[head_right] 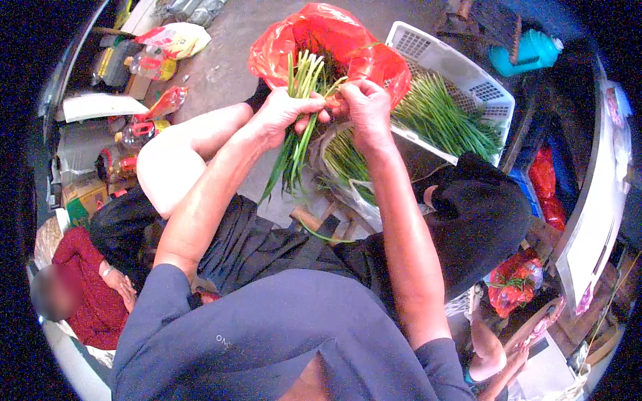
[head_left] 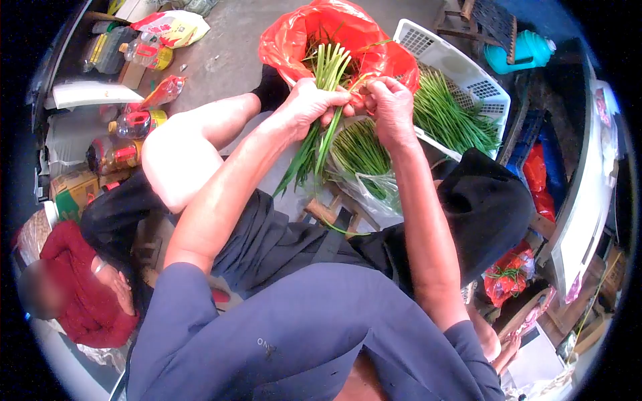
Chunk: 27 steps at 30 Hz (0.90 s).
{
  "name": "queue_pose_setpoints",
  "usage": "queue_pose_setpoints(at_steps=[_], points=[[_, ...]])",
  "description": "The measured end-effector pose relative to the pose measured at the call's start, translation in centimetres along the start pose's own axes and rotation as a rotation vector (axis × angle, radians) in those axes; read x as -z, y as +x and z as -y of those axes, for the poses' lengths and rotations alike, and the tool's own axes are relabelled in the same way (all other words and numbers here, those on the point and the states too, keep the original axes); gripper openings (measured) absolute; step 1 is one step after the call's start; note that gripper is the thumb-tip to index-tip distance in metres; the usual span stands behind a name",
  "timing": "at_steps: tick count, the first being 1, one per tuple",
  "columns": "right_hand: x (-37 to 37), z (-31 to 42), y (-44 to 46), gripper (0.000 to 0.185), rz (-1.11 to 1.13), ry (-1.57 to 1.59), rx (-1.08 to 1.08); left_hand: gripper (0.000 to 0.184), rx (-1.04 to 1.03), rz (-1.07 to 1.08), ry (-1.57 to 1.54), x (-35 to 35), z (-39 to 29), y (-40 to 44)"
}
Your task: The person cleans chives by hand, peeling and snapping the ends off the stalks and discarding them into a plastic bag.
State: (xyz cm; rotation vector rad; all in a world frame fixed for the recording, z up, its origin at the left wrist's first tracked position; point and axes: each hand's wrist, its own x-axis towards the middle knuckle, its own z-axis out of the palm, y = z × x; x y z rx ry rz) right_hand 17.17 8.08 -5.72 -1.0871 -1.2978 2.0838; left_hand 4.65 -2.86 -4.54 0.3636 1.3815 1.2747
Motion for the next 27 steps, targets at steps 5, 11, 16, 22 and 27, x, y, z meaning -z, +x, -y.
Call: queue_pose_setpoints(at_steps=[5,11,16,22,27], points=[[1.0,-0.6,1.5,0.009,-0.002,0.072,0.041,0.016,0.0,-0.015,0.013,-0.1,0.0,-0.1],[1.1,1.1,1.6,0.008,-0.006,0.371,0.063,0.016,0.014,-0.062,0.042,0.4,0.5,0.3],[1.0,1.7,2.6,0.014,0.035,0.378,0.091,0.017,0.036,0.015,-0.045,1.7,-0.8,0.0],[-1.1,-1.6,4.4,0.034,0.134,-0.195,0.161,0.017,-0.161,0.047,-0.058,4.0,-5.0,-2.9],[0.9,-4.8,5.1,0.028,-0.071,-0.354,0.193,0.017,-0.243,-0.009,-0.214,5.1,-6.2,-3.2]])
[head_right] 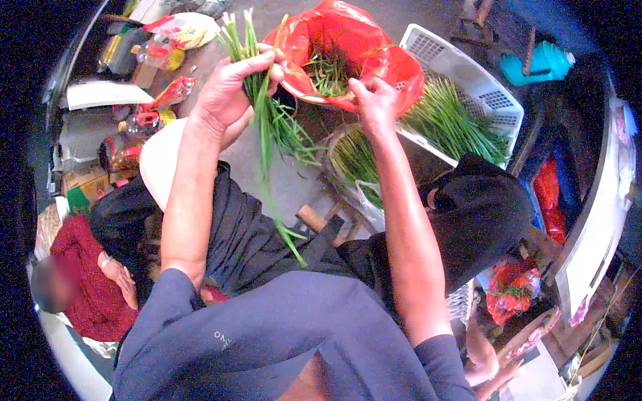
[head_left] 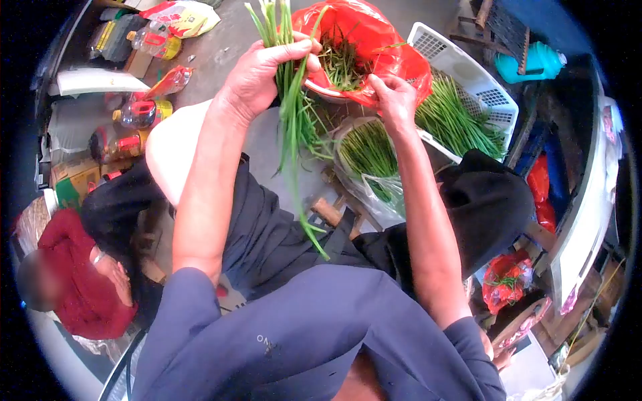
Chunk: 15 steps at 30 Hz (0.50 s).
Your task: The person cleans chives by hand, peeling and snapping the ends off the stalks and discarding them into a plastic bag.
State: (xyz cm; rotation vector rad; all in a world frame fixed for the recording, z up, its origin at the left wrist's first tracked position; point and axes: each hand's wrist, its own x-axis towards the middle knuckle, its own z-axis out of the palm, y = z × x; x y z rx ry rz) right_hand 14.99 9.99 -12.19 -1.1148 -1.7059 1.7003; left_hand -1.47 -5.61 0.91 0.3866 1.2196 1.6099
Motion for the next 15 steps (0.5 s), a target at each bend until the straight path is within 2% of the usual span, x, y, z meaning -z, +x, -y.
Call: queue_pose_setpoints(at_steps=[3,5,8,9,11,13,15], points=[[1.6,-0.5,-0.2,0.037,-0.063,-0.19,-0.093,0.016,-0.033,0.043,-0.054,0.2,-0.1,0.4],[2.4,0.2,-1.3,0.037,-0.07,-0.079,-0.18,0.016,-0.031,0.06,-0.07,0.4,-0.1,0.7],[5.0,0.0,-2.6,0.038,0.196,-0.149,-0.289,0.016,-0.037,0.05,-0.178,0.8,-0.5,0.9],[5.7,-1.8,-2.8,0.038,0.194,-0.153,-0.295,0.016,-0.045,0.021,-0.163,0.5,-0.6,0.7],[6.5,-5.5,-3.2,0.036,0.34,-0.398,-0.21,0.016,-0.09,0.071,-0.164,1.0,-0.5,0.8],[6.1,-7.5,-4.2,0.029,0.399,-0.634,-0.284,0.016,-0.054,0.006,-0.138,1.4,-0.5,0.8],[5.5,-10.9,-4.9,0.03,0.473,-0.774,-0.246,0.016,-0.109,-0.01,-0.031,1.3,-0.4,0.7]])
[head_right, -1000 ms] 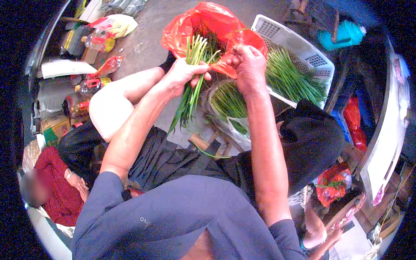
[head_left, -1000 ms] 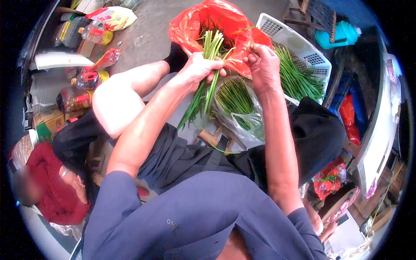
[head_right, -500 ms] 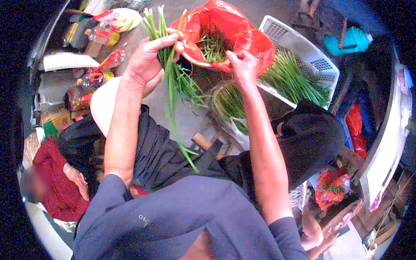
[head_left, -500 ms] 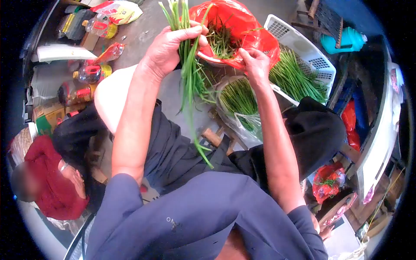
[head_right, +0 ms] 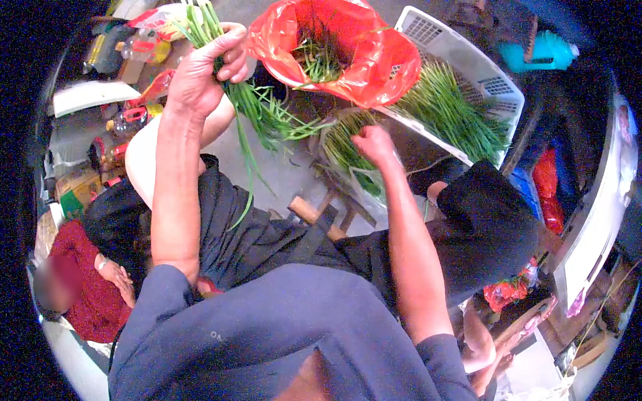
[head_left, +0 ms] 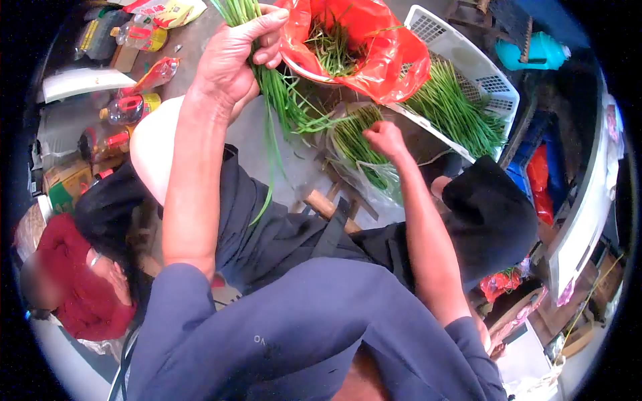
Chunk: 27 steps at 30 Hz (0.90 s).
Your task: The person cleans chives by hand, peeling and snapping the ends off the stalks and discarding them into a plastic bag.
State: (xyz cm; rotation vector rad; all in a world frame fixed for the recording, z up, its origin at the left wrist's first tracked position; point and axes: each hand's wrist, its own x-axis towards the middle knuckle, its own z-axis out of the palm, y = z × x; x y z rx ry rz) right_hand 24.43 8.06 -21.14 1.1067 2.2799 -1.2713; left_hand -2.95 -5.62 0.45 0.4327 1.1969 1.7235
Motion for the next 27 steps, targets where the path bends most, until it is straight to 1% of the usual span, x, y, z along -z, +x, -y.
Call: queue_pose_setpoints(at_steps=[2,5,8,10,11,13,17,19,20,22,23,25,26,27], points=[[-3.6,-2.0,1.0,0.027,-0.023,0.04,0.014,0.015,0.014,-0.046,0.018,-0.5,-0.1,0.0],[-6.3,-2.7,1.7,0.025,-0.067,0.078,0.015,0.018,0.059,-0.055,0.035,-0.4,-0.2,0.2],[-7.4,-2.6,2.0,0.028,-0.096,0.041,0.002,0.023,0.085,-0.09,0.031,-0.8,-0.3,0.0],[-8.2,-2.7,2.6,0.03,-0.146,-0.007,-0.034,0.025,0.101,-0.161,0.0,-1.5,-0.2,-0.2],[-8.6,-2.7,2.9,0.03,-0.135,-0.003,-0.036,0.024,0.112,-0.138,-0.011,-1.4,-0.2,-0.2],[-9.0,-2.4,3.5,0.03,-0.129,-0.201,-0.083,0.024,0.118,-0.148,-0.025,-1.9,-0.3,-0.2],[-10.1,-2.4,4.0,0.026,-0.146,-0.288,-0.05,0.022,0.135,-0.132,-0.08,-1.9,-0.3,0.0],[-10.0,-2.6,3.9,0.02,-0.203,-0.347,0.021,0.021,0.142,-0.129,-0.09,-1.9,-0.2,0.0],[-9.7,-2.8,3.9,0.02,-0.207,-0.349,0.017,0.021,0.139,-0.132,-0.093,-1.9,-0.2,0.0],[-8.5,-2.7,3.8,0.016,-0.16,-0.23,0.038,0.02,0.129,-0.124,-0.096,-2.0,-0.3,0.1],[-7.7,-2.7,3.7,0.016,-0.17,-0.232,0.038,0.02,0.119,-0.141,-0.065,-2.1,-0.3,0.1],[-5.5,-2.3,3.1,0.022,0.102,0.122,-0.04,0.02,0.1,-0.151,-0.036,-2.2,-0.3,-0.1],[-4.5,-2.1,2.6,0.022,0.091,0.117,-0.037,0.02,0.092,-0.15,-0.026,-2.3,-0.2,-0.2],[-3.5,-2.0,2.2,0.023,0.129,0.159,-0.032,0.021,0.083,-0.147,-0.018,-2.3,-0.2,-0.3]])
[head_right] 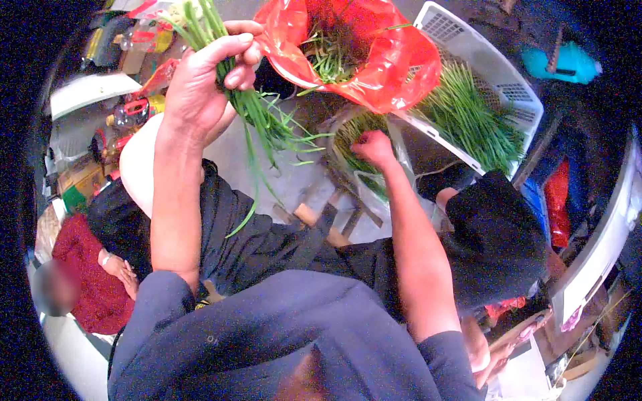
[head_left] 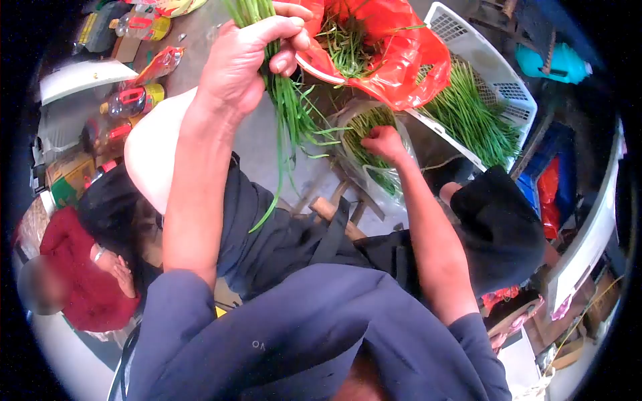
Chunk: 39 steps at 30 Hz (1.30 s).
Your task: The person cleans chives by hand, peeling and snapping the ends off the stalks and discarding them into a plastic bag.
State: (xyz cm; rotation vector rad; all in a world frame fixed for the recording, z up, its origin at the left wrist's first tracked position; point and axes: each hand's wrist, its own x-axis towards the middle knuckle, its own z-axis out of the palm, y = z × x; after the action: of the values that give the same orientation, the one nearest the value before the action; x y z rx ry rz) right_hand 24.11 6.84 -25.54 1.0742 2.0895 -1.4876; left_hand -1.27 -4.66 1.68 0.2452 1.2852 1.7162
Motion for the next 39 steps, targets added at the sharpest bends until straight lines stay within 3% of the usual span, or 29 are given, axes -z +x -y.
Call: queue_pose_setpoints(at_steps=[7,10,16,24,30,37,39], points=[[5.2,6.5,-6.3,0.019,0.097,0.122,0.085,0.017,-0.041,0.098,0.211,-0.2,1.5,-0.1],[6.9,9.4,-8.9,0.021,0.094,0.478,0.106,0.014,0.016,0.178,0.33,-0.7,3.1,-0.1],[8.2,12.6,-10.9,0.02,-0.055,0.783,0.234,0.018,0.195,0.317,0.478,-2.6,7.5,-0.7],[7.7,13.6,-10.9,0.021,-0.163,0.886,0.329,0.017,0.28,0.324,0.351,-3.3,9.5,-0.6],[8.2,13.1,-10.3,0.014,-0.322,1.052,0.244,0.013,0.372,0.312,0.251,-3.2,9.3,-0.5],[7.5,13.6,-9.8,0.019,-0.316,1.012,0.301,0.013,0.397,0.272,0.205,-3.0,9.5,0.0],[7.3,13.9,-9.9,0.019,-0.216,0.968,0.299,0.012,0.392,0.292,0.211,-2.9,9.6,0.2]])
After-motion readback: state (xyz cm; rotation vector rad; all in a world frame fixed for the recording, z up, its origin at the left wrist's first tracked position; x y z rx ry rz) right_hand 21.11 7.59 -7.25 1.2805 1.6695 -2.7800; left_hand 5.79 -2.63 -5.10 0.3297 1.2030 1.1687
